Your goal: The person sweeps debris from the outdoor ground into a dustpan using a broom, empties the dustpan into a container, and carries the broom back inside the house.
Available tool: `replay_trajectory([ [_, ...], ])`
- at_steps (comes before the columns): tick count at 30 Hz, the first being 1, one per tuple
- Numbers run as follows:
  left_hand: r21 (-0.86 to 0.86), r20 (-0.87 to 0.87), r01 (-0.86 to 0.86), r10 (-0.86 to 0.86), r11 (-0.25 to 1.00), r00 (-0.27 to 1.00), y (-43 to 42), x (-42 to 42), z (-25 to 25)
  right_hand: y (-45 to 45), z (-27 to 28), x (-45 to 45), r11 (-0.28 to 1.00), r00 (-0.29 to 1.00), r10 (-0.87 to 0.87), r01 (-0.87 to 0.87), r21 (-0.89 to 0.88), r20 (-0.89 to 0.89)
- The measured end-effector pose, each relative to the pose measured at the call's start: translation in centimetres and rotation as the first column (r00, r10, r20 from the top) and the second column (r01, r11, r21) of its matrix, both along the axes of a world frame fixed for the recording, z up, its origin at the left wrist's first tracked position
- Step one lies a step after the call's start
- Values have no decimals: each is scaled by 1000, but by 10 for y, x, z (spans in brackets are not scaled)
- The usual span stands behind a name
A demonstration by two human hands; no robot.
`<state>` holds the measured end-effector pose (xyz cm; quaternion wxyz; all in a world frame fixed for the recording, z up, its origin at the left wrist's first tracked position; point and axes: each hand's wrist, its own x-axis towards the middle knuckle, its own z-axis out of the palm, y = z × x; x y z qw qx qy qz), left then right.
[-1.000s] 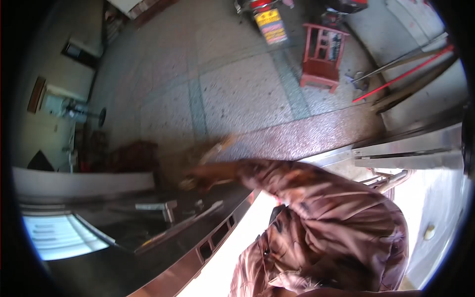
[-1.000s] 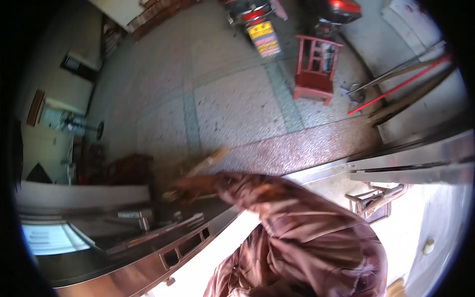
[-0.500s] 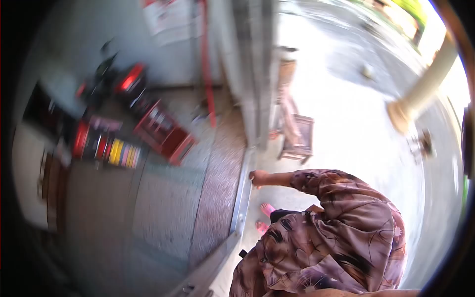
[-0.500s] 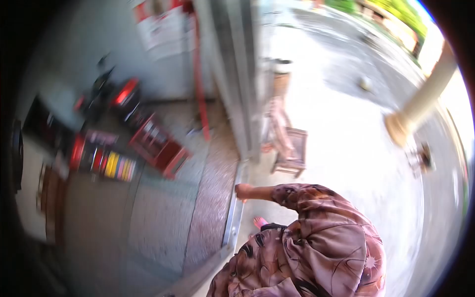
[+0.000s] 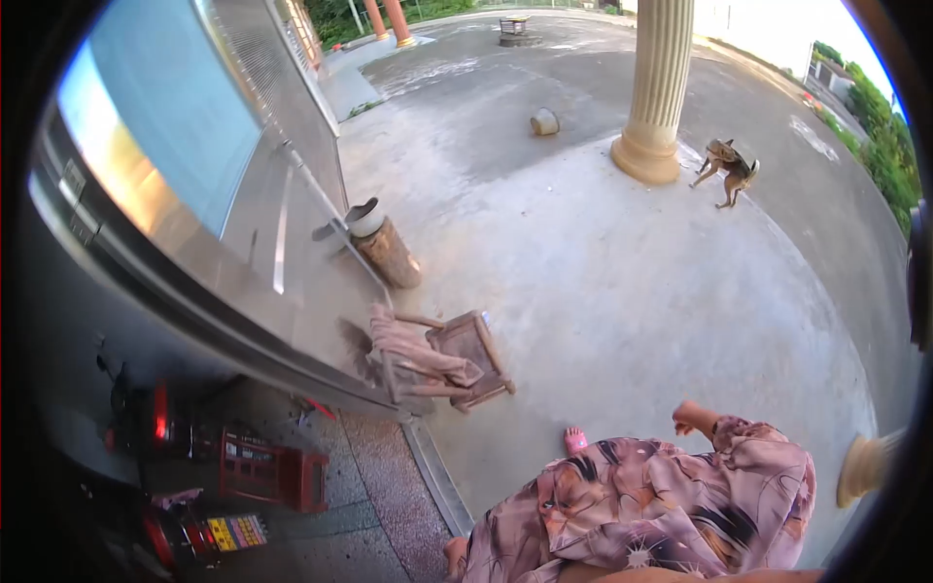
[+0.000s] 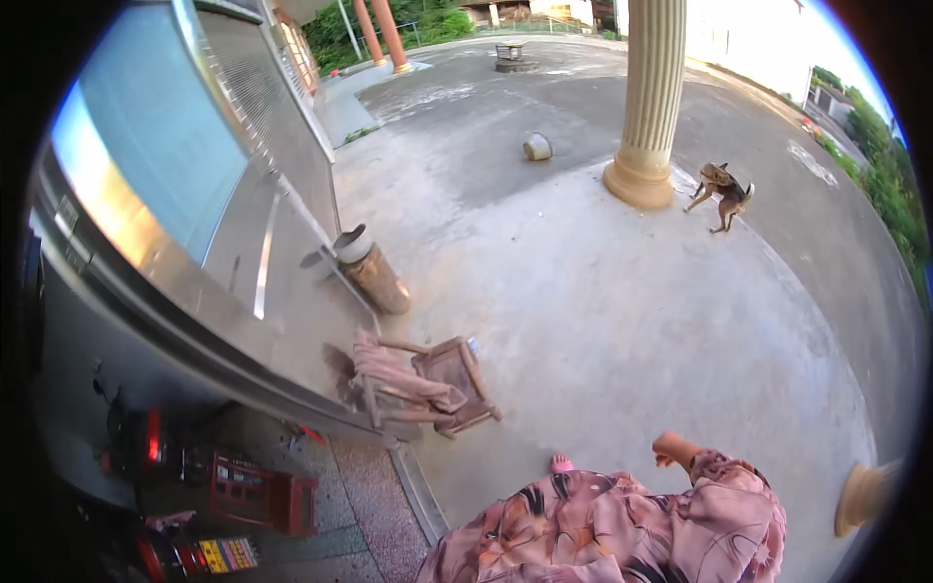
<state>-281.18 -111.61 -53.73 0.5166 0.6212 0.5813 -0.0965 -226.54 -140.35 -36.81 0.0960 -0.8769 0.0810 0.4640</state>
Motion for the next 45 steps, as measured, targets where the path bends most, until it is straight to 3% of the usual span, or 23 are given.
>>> replay_trajectory([
  [2, 43, 23, 51, -52, 998, 998, 25, 54, -11, -12, 1, 10, 1000, 998, -16, 16, -2, -60],
  [4, 77, 103, 74, -82, 994, 991, 53, 117, -33, 11, -17, 46, 961, 962, 258, -265, -80, -87],
  [6, 97, 191, 80, -97, 992, 977, 75, 176, -47, 48, -9, 71, 962, 961, 271, -270, 35, -54],
  [7, 80, 184, 81, -95, 993, 978, 77, 208, -37, 67, -21, 95, 977, 978, 187, -176, 120, -90],
  [9, 45, 190, 134, -140, 990, 972, 105, 282, -17, 127, -27, 127, 930, 955, 296, -294, 223, 24],
  [10, 31, 195, 159, -162, 987, 967, 116, 306, -7, 154, -43, 144, 939, 981, 179, -150, 311, -69],
  [11, 34, 196, 152, -156, 988, 968, 136, 325, -14, 197, -44, 161, 909, 961, 271, -239, 342, -48],
  [13, 80, 128, 423, -430, 903, 894, 176, 358, -31, 263, -10, 182, 838, 952, 302, -294, 460, 58],
  [17, 108, -93, 628, -621, 771, 778, 272, 411, -39, 354, -9, 247, 738, 942, 332, -287, 610, 42],
  [19, 173, -229, 738, -702, 652, 674, 324, 439, -46, 378, -28, 295, 582, 830, 536, -494, 647, 151],
  [21, 250, -348, 834, -759, 492, 551, 374, 467, -46, 355, -136, 346, 357, 848, 530, -229, 906, 5],
  [22, 301, -406, 858, -759, 416, 510, 399, 489, -40, 343, -141, 372, 361, 850, 527, -232, 903, 8],
  [23, 395, -400, 868, -794, 302, 458, 422, 504, -35, 337, -137, 402, 505, 829, 559, -368, 781, 29],
  [25, 262, -315, 799, -734, 541, 601, 468, 561, -7, 335, -126, 449, 695, 779, 627, -574, 433, 26],
  [27, 151, -209, 616, -584, 773, 784, 513, 622, 29, 347, -116, 473, 737, 737, 675, -675, 12, -23],
  [29, 94, -117, 457, -446, 885, 888, 554, 701, 77, 395, -40, 505, 977, 982, 184, -179, 113, -31],
  [30, 74, -84, 397, -391, 915, 917, 575, 743, 96, 409, -37, 520, 977, 984, 178, -174, 120, -30],
  [32, 106, -47, 392, -390, 914, 920, 626, 815, 79, 432, -41, 557, 896, 997, -75, 79, 438, -26],
  [36, 193, 184, 276, -311, 942, 932, 695, 953, 90, 509, -61, 654, 909, 998, -18, 41, 414, -57],
  [38, -44, 400, 85, -61, 995, 915, 722, 1018, 99, 550, -71, 709, 914, 997, 49, -22, 405, -57],
  [43, 76, 168, 344, -353, 936, 920, 805, 1067, 88, 687, -57, 868, 875, 990, 138, -126, 468, 10],
  [44, 79, 106, 365, -372, 928, 922, 823, 1066, 83, 743, 1, 892, 928, 986, -133, 160, 336, -102],
  [45, 80, 41, 377, -381, 923, 924, 839, 1064, 79, 774, 3, 926, 938, 994, -74, 99, 332, -85],
])
